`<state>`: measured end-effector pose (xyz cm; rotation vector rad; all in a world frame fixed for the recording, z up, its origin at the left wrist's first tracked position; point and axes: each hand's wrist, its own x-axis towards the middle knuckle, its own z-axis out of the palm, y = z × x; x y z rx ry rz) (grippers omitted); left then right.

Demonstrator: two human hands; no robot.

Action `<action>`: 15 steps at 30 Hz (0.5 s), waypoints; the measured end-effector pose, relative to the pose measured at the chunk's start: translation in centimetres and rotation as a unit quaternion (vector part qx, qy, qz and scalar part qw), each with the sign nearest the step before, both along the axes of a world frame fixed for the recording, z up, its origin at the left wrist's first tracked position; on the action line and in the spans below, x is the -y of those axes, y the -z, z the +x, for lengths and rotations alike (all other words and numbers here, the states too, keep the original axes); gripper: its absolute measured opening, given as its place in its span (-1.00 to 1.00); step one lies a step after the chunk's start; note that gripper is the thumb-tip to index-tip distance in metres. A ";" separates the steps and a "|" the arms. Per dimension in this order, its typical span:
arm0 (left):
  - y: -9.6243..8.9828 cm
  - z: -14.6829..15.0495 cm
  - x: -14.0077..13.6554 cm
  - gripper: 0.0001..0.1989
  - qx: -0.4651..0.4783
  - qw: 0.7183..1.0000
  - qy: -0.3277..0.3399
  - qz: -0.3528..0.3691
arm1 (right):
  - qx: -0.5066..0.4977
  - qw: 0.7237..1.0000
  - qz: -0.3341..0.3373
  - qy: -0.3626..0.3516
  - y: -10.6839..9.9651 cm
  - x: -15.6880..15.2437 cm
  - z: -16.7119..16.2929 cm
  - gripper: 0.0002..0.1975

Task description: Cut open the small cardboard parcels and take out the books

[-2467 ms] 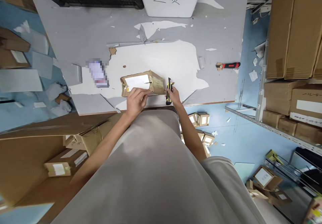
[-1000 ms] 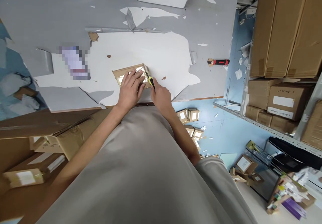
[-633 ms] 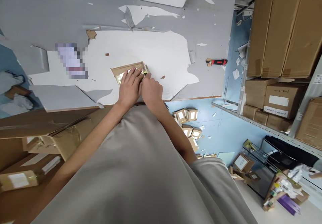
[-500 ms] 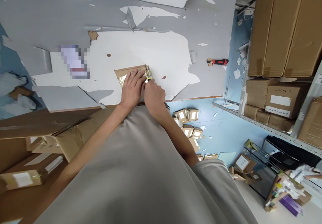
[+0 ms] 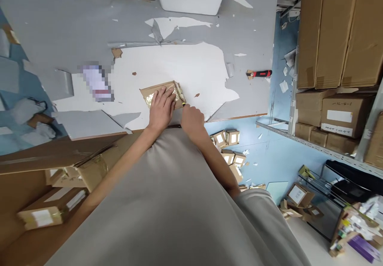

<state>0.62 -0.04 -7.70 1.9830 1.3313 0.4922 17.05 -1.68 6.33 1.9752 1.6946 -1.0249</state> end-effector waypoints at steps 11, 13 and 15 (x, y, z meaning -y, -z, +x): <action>-1.2 -6.6 2.3 -0.51 -0.013 0.999 -0.042 0.032 | 0.040 0.982 0.050 0.179 12.4 -2.4 7.5 -0.42; -1.6 -7.8 3.3 -0.51 -0.023 0.996 -0.078 0.029 | 0.041 0.981 0.034 0.188 14.9 -2.5 8.0 -0.39; -2.1 -8.7 4.2 -0.50 -0.026 0.992 -0.117 0.026 | 0.039 0.981 0.029 0.189 16.4 -2.2 8.2 -0.36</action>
